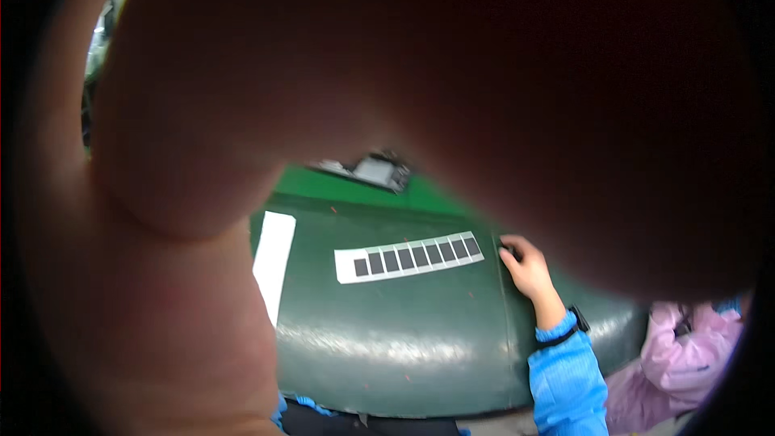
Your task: Assembling internal components of a tablet device on a production line, including applying adhesive strips and connecting ribbons.
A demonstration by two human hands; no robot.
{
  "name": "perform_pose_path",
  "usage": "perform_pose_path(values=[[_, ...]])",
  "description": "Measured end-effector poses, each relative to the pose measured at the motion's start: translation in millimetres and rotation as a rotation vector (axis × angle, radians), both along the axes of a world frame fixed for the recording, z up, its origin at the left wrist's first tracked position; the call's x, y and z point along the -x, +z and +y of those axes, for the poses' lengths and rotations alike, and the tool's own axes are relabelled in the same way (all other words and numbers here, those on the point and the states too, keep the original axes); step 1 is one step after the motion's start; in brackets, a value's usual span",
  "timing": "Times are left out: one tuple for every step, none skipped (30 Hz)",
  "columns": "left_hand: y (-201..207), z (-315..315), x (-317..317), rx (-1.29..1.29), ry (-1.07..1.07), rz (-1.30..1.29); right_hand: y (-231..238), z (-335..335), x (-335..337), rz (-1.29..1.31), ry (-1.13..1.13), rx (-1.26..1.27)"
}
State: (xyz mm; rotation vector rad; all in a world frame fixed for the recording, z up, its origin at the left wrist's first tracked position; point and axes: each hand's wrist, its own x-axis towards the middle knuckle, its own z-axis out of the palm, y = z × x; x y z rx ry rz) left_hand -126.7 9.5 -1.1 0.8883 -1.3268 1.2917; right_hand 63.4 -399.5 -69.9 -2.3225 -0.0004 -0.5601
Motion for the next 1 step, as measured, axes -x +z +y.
perform_pose_path(values=[[-3.1, -11.4, 2.8, -0.001, -0.009, 0.034, -7.5, -3.3, -7.1, 0.002, 0.005, -0.031]])
